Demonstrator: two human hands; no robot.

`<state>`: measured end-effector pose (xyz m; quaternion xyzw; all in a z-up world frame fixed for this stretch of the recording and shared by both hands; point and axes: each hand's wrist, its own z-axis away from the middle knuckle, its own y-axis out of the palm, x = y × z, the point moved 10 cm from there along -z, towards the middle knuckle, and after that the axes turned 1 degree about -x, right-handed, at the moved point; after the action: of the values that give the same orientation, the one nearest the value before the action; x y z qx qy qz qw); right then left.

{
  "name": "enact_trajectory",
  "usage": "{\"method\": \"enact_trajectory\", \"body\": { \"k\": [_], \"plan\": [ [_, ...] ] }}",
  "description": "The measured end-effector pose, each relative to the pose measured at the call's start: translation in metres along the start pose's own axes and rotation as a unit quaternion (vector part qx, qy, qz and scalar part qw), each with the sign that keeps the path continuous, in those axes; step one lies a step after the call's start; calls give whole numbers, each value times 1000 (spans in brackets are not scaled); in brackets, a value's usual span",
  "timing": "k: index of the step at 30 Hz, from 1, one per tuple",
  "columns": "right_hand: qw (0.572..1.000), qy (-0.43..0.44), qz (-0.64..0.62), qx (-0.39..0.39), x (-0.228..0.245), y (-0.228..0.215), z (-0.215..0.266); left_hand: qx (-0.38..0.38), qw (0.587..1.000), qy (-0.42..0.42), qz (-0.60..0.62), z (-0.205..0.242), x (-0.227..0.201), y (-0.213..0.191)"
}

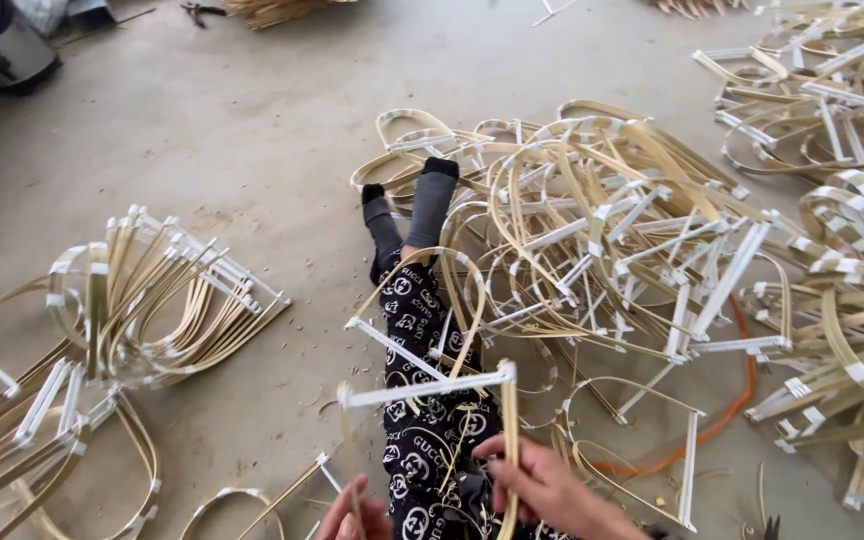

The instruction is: Assembling and securing curved bamboo or wood slats together using white plastic connectors and cutting excess material with snips.

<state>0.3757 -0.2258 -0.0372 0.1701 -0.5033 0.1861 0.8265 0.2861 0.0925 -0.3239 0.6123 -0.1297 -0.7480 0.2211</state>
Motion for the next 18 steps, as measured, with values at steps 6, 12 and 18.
{"method": "enact_trajectory", "body": {
  "k": [6,12,18],
  "plan": [
    [969,-195,-21,-152,112,-101,18,-106,988,-111,15,25,-44,27],
    [918,-318,-131,-196,165,-98,36,-237,964,-121,22,76,-80,19],
    [995,-79,4,-66,-22,-15,-21,-367,902,-31,-226,124,-126,-13]
  ]
}}
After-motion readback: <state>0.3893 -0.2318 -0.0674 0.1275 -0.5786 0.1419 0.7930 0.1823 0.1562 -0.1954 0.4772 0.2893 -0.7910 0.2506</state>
